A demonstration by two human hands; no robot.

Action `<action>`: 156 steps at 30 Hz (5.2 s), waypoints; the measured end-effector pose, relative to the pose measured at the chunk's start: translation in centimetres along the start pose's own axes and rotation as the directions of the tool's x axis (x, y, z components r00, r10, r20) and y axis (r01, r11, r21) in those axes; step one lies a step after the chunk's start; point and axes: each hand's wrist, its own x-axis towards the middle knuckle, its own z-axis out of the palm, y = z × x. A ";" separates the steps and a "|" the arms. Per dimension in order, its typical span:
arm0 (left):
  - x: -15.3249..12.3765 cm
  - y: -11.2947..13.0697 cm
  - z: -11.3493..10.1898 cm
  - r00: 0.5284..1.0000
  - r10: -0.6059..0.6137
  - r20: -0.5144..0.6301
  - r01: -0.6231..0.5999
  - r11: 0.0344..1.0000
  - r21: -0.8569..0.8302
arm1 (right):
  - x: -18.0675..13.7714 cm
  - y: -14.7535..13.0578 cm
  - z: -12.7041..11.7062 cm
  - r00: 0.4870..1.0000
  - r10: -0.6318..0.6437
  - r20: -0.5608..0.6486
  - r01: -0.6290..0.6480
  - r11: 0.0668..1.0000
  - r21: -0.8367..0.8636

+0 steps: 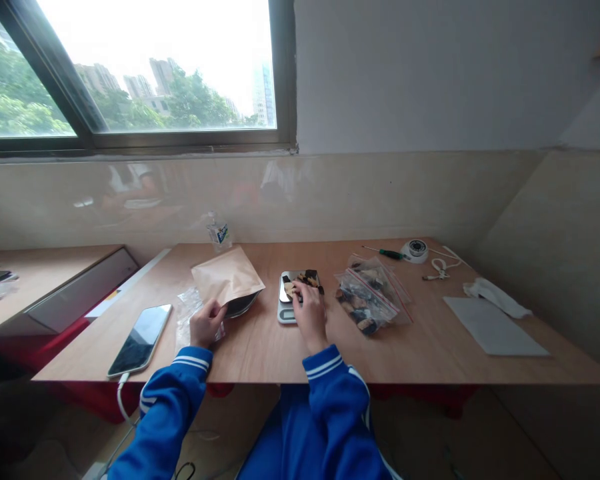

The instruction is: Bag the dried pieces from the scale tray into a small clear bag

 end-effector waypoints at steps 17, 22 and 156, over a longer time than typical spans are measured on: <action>-0.2 0.2 -0.3 0.999 0.043 0.011 -0.043 0.999 0.008 | -6.7 4.3 -2.6 0.917 0.398 0.039 -0.398 0.898 0.188; -0.2 0.1 -0.2 0.998 0.056 0.005 -0.056 0.998 0.015 | -6.8 4.0 -2.7 0.929 0.362 0.073 -0.370 0.917 0.152; -3.4 15.0 -5.1 0.940 -0.201 0.274 0.337 0.659 -0.672 | -2.1 -2.3 -5.1 0.795 0.550 0.254 -0.562 0.513 0.649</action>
